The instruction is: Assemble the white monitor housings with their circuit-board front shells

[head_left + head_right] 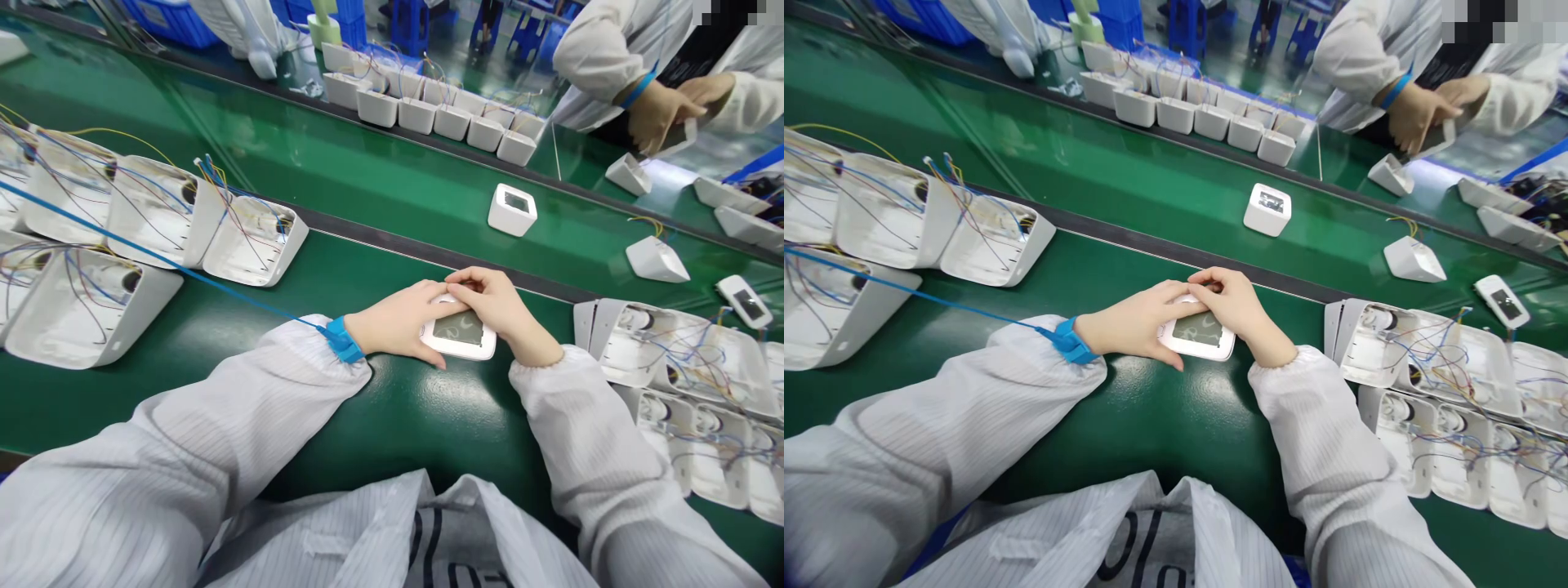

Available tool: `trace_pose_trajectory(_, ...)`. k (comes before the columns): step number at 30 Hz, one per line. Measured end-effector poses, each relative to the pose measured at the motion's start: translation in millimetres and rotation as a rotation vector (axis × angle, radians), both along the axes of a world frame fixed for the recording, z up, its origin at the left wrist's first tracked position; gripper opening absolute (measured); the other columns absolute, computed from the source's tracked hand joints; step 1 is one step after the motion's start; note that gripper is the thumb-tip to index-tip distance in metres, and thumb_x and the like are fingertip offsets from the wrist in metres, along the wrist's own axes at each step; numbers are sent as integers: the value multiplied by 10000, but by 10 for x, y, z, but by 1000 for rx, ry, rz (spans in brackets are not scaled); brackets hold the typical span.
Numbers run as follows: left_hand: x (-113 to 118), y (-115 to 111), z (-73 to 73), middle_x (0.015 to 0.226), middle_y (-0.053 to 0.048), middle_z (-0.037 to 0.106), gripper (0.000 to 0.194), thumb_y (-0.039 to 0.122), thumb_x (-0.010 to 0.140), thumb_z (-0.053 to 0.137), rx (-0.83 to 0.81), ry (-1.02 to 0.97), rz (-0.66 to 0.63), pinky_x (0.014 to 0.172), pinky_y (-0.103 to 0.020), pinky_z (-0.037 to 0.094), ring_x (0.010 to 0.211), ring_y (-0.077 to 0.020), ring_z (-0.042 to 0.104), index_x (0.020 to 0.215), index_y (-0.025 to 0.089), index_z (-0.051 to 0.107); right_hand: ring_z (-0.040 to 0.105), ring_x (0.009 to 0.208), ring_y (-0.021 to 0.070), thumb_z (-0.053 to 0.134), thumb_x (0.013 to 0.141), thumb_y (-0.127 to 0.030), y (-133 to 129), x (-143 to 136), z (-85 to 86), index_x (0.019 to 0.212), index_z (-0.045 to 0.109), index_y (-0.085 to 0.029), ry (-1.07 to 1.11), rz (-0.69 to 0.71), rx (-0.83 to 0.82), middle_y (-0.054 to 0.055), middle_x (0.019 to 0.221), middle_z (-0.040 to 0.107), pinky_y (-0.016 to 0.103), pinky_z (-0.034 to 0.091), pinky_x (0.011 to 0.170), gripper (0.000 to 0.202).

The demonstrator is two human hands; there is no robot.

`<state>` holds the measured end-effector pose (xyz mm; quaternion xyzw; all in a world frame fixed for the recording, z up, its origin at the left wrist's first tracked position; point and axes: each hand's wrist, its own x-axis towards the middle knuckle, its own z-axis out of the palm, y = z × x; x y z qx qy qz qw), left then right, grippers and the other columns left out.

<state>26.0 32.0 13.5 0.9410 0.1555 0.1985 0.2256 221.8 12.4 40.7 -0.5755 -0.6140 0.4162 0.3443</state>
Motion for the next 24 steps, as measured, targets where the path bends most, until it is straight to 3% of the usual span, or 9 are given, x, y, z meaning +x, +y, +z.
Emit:
trace_pose_trajectory(3, 31, -89, 26, 1433, -187, 415, 1078, 601, 585, 817, -29, 11, 55, 1047, -543, 377, 1258, -393, 421, 1464, 214, 327, 678, 771, 179, 667, 789, -329, -18, -46, -32, 869, 736, -190, -32, -69, 97, 39, 850, 744, 322, 534, 732, 174)
trace_pose_trajectory(8, 81, -194, -5, 1306, -166, 502, 976, 507, 628, 802, -13, -22, 208, 1004, -526, 420, 1178, -363, 483, 1429, 195, 340, 680, 832, 194, 642, 823, -406, -19, -41, -1, 905, 726, -198, -56, -211, 223, 53, 941, 739, 332, 535, 756, 240)
trace_pose_trajectory(11, 77, -177, -32, 1302, -186, 499, 871, 489, 693, 750, 76, -125, 326, 1033, -547, 395, 1196, -366, 474, 1405, 161, 370, 662, 983, 227, 642, 814, -517, 2, -19, -18, 1065, 699, -213, -97, -255, 196, 74, 1107, 712, 374, 516, 853, 398)
trace_pose_trajectory(13, 55, -135, -31, 1306, -195, 509, 856, 513, 696, 746, 105, -169, 341, 1049, -551, 382, 1206, -369, 474, 1387, 139, 404, 657, 991, 241, 616, 811, -589, 16, 4, -41, 1037, 712, -223, -137, -202, 127, 69, 1095, 717, 395, 503, 870, 440)
trace_pose_trajectory(16, 5, -55, -8, 1295, -174, 564, 841, 591, 729, 702, -47, -223, 346, 1020, -494, 432, 1160, -330, 543, 1383, 133, 435, 661, 923, 234, 585, 821, -625, 19, 35, -63, 929, 735, -224, -156, -137, 103, 52, 993, 736, 384, 499, 835, 441)
trace_pose_trajectory(20, -40, 18, 31, 1106, -89, 705, 487, 528, 919, 488, -434, -299, 486, 784, -326, 528, 911, -216, 669, 1208, 162, 626, 658, 905, 216, 614, 823, -581, -3, 46, -55, 962, 724, -216, -150, -111, 230, 43, 998, 733, 351, 497, 822, 406)
trace_pose_trajectory(24, -39, -10, 73, 1005, -42, 742, 418, 502, 944, 465, -451, -303, 471, 672, -260, 495, 839, -185, 684, 1070, 190, 713, 658, 931, 212, 582, 851, -574, -26, 22, -9, 994, 715, -216, -149, -95, 236, 41, 1029, 731, 347, 496, 836, 407)
